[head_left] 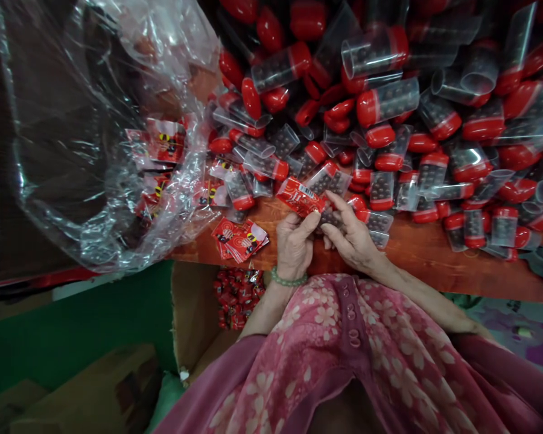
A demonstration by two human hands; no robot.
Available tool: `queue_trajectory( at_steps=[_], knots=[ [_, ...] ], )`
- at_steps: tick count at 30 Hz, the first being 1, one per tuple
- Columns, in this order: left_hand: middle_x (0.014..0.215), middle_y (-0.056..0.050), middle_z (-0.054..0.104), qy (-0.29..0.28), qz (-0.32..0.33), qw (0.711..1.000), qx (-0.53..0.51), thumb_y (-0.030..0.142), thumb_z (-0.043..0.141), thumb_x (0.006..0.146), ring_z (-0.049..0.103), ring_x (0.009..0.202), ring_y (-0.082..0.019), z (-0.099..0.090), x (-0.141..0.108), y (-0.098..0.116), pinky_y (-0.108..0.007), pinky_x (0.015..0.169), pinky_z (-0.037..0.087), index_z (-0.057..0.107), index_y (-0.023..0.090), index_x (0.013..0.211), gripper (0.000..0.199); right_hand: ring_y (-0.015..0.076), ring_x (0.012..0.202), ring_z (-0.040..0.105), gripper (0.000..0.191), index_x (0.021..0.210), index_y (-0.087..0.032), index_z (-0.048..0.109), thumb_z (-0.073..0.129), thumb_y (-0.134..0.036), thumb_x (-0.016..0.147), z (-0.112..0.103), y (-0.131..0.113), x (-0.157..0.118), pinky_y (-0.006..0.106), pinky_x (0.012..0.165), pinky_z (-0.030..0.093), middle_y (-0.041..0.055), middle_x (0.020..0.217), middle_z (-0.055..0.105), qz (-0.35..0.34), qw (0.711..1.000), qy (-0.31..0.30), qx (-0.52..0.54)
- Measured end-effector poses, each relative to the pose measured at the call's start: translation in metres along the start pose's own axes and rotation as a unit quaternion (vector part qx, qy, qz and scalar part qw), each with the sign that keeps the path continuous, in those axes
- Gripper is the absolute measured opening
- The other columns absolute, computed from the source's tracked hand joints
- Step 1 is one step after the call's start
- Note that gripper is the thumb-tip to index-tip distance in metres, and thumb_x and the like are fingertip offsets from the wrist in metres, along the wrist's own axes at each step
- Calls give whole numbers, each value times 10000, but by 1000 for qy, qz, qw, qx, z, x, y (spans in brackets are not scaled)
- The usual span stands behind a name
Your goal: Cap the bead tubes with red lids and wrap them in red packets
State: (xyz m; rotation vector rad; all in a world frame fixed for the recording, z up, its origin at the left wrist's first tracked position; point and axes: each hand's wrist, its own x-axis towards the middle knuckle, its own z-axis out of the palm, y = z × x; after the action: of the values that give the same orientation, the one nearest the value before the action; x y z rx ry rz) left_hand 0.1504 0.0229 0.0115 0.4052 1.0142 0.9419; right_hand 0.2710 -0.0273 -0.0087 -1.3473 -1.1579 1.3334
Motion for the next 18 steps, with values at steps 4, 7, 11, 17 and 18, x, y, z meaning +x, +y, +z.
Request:
queue_trajectory(
  at_steps=[4, 7, 11, 17, 18],
  knots=[
    [585, 26, 675, 2, 14, 1000, -1, 479, 979, 536, 548, 432, -63, 3, 1, 1, -176, 434, 452, 727, 165, 730, 447, 109, 594, 577, 538, 1531, -197, 414, 504, -426, 1052, -1, 0, 2, 279, 604, 554, 8, 855, 639, -24, 999, -8, -27],
    [603, 17, 680, 7, 16, 1000, 0, 490, 971, 548, 572, 464, -70, 1, 4, -1, -182, 464, 476, 712, 157, 724, 457, 114, 579, 581, 541, 1535, -213, 411, 504, -437, 1052, -2, 1, 3, 285, 594, 560, -2, 829, 635, -24, 999, -12, -21],
    [656, 19, 704, 39, 28, 999, -6, 469, 994, 504, 618, 533, -79, -3, 6, -2, -190, 530, 512, 702, 161, 731, 481, 113, 620, 600, 537, 1528, -222, 430, 534, -402, 1034, -2, -3, 2, 296, 633, 586, 57, 1011, 691, -23, 998, -16, -52],
    [605, 10, 664, -39, -27, 999, 22, 501, 978, 556, 562, 474, -74, -10, 5, 2, -199, 477, 474, 700, 141, 697, 476, 88, 576, 574, 617, 1590, -243, 320, 539, -400, 1034, -4, 2, 2, 242, 555, 538, 11, 939, 647, 5, 998, -33, 47],
    [573, 18, 633, -54, -37, 998, 26, 502, 973, 573, 542, 457, -67, -10, 4, 2, -192, 467, 463, 691, 137, 683, 474, 85, 561, 568, 636, 1596, -244, 298, 540, -420, 1036, -5, 4, 2, 228, 528, 521, -4, 904, 636, 10, 995, -43, 87]
  ],
)
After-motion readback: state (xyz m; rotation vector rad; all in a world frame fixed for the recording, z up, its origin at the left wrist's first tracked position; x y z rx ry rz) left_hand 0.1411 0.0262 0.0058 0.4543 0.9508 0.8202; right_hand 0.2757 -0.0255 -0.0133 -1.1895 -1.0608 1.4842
